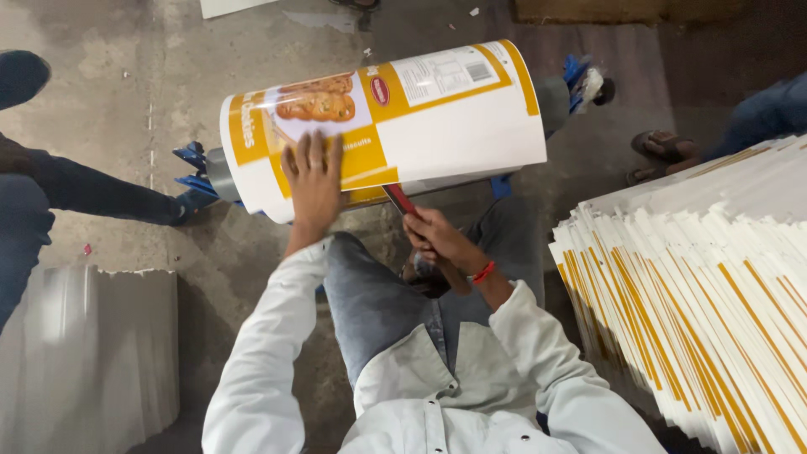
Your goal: The person uses a wooden tool to crease and fold large printed sheets of cookie packaging, then stacks the folded sheets onto a large pile by hand.
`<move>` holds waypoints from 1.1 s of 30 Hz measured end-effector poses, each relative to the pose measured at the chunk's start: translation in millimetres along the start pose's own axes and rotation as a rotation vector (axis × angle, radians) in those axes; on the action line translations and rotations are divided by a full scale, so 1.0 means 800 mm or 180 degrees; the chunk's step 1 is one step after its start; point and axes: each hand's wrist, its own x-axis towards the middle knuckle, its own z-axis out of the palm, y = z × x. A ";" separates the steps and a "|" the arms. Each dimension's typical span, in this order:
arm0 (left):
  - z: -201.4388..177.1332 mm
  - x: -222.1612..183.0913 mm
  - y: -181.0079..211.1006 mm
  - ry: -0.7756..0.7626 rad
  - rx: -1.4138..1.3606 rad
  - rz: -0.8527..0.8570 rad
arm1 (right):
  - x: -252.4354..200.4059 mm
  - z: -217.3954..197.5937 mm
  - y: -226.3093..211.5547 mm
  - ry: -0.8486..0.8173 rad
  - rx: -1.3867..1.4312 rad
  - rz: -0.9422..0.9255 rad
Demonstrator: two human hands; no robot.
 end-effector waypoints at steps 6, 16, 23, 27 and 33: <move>0.027 0.097 -0.063 -0.0136 -0.0539 -0.0538 | -0.001 -0.089 -0.042 0.1643 0.0398 -0.0740; 0.024 0.039 -0.017 -0.0082 -0.0070 -0.0520 | 0.048 -0.141 -0.064 0.2214 0.0952 -0.1568; 0.011 -0.025 0.015 -0.0140 0.0083 -0.0354 | 0.018 0.007 0.011 -0.0057 0.0072 -0.0183; 0.000 0.001 -0.017 -0.0283 0.0083 -0.0135 | -0.007 -0.018 0.002 -0.0181 0.0271 0.0155; 0.034 0.128 -0.100 -0.0548 -0.0356 -0.1005 | -0.009 -0.117 -0.043 0.1335 0.0746 -0.0511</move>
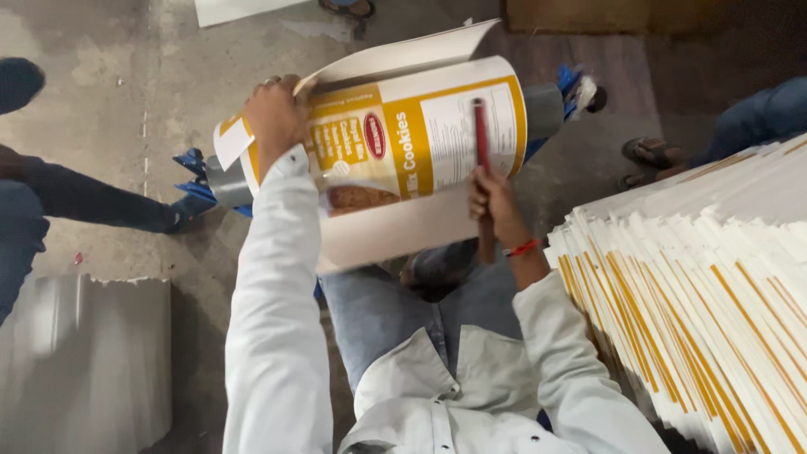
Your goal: The person uses a wooden tool to crease and fold large printed sheets of cookie packaging, then stacks the folded sheets onto a large pile by hand.
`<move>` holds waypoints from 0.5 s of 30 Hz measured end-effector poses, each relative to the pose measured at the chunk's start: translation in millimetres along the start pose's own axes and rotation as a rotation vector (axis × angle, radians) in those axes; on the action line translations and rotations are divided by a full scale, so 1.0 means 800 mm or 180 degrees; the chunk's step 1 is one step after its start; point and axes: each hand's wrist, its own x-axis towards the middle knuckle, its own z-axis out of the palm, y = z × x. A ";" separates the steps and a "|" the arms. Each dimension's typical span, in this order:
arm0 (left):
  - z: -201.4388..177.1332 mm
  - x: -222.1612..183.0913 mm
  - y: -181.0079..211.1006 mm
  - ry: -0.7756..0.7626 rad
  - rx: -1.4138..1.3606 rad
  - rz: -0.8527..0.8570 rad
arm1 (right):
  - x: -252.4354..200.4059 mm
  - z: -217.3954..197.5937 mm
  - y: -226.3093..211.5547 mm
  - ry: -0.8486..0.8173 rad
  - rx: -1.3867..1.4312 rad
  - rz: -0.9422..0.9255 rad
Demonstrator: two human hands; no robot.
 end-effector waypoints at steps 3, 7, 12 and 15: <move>0.013 0.036 -0.009 -0.0062 -0.0089 -0.0021 | 0.024 -0.027 -0.040 0.0070 0.0228 -0.0259; 0.020 0.009 -0.008 -0.0168 -0.0069 0.0229 | 0.039 -0.047 -0.071 0.0268 0.0080 -0.0375; -0.005 -0.047 0.009 0.0332 0.0159 0.0456 | 0.059 -0.046 -0.092 0.0514 -0.0034 -0.0249; -0.010 -0.099 0.022 0.0520 0.0205 0.0547 | 0.054 -0.041 -0.082 0.0567 -0.0002 -0.0461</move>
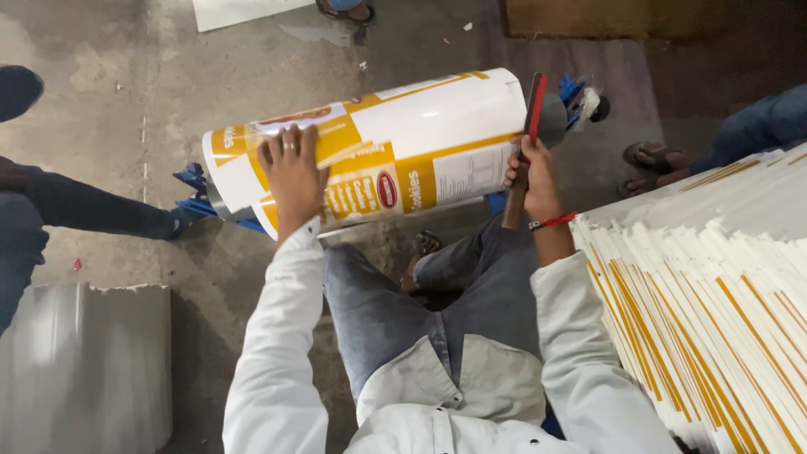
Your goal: The person uses a wooden tool to crease and fold large printed sheets of cookie packaging, then stacks the folded sheets onto a large pile by hand.
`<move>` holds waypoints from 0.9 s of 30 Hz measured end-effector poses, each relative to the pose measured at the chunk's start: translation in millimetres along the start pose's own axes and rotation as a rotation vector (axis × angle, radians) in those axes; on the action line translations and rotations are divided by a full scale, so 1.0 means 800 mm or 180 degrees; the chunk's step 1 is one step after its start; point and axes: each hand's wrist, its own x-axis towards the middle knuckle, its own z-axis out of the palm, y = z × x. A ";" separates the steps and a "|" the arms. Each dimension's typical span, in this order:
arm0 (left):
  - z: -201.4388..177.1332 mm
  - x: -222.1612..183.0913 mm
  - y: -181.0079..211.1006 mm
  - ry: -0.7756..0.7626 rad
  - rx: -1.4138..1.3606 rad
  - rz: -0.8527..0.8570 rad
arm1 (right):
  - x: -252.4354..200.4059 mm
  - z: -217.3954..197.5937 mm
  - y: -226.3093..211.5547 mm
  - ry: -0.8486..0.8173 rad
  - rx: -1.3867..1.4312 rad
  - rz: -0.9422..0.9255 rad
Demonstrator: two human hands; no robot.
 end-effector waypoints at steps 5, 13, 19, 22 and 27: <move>-0.001 -0.074 0.021 -0.0064 0.0077 0.0000 | -0.054 0.071 0.080 0.0071 0.0390 0.0109; -0.003 -0.079 0.010 0.0172 0.0494 0.0347 | -0.158 0.140 0.127 -0.2178 -0.0385 0.1347; 0.021 0.061 -0.047 -0.0215 -0.0470 -0.0290 | -0.111 0.081 0.058 -0.0794 -0.0529 0.1034; 0.048 0.097 -0.061 -0.0333 -0.0420 -0.0455 | -0.069 0.044 0.027 -0.0379 -0.0221 0.0350; 0.047 0.063 -0.050 -0.0363 -0.0258 -0.0243 | -0.007 -0.006 0.003 -0.0148 0.0040 0.0073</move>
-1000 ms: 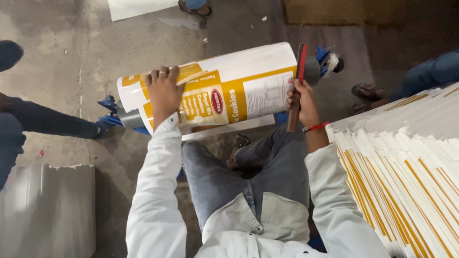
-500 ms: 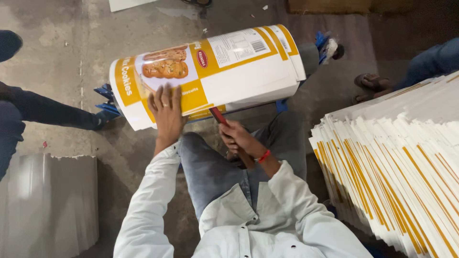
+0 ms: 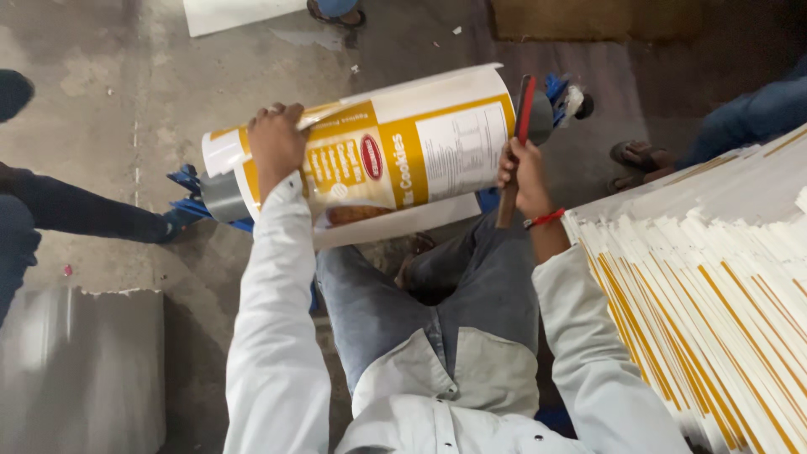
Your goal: The person uses a wooden tool to crease and fold large printed sheets of cookie packaging, then stacks the folded sheets onto a large pile by hand.
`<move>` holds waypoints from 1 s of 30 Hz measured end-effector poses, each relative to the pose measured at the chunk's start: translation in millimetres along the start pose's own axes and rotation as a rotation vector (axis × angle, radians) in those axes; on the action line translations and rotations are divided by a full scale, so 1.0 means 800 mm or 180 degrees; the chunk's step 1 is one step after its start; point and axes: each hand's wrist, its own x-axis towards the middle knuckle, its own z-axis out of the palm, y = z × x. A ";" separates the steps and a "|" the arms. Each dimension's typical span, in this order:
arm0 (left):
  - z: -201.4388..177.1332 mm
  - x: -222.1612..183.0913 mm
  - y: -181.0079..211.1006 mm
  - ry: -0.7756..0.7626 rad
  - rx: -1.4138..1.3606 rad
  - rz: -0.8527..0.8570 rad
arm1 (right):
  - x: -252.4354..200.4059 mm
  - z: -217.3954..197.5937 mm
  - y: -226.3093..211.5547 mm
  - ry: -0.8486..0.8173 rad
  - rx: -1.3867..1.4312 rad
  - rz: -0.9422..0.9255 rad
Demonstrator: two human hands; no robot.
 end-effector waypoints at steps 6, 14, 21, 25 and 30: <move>-0.036 -0.069 0.042 0.0399 0.0016 0.0008 | 0.034 -0.005 0.014 0.0106 0.0056 -0.0109; -0.024 -0.189 0.071 0.0635 0.0622 0.0243 | -0.089 0.125 0.159 -0.0862 -0.0221 -0.0034; -0.040 -0.145 0.042 0.0676 0.0171 0.0569 | -0.129 0.120 0.087 -0.2001 -0.0384 0.0958; -0.034 -0.026 -0.002 0.0059 -0.0063 -0.0068 | -0.086 0.083 0.042 -0.0990 -0.0411 0.0640; -0.005 0.015 -0.009 -0.0011 0.0097 -0.0157 | -0.011 0.010 0.010 -0.0076 -0.0071 -0.0085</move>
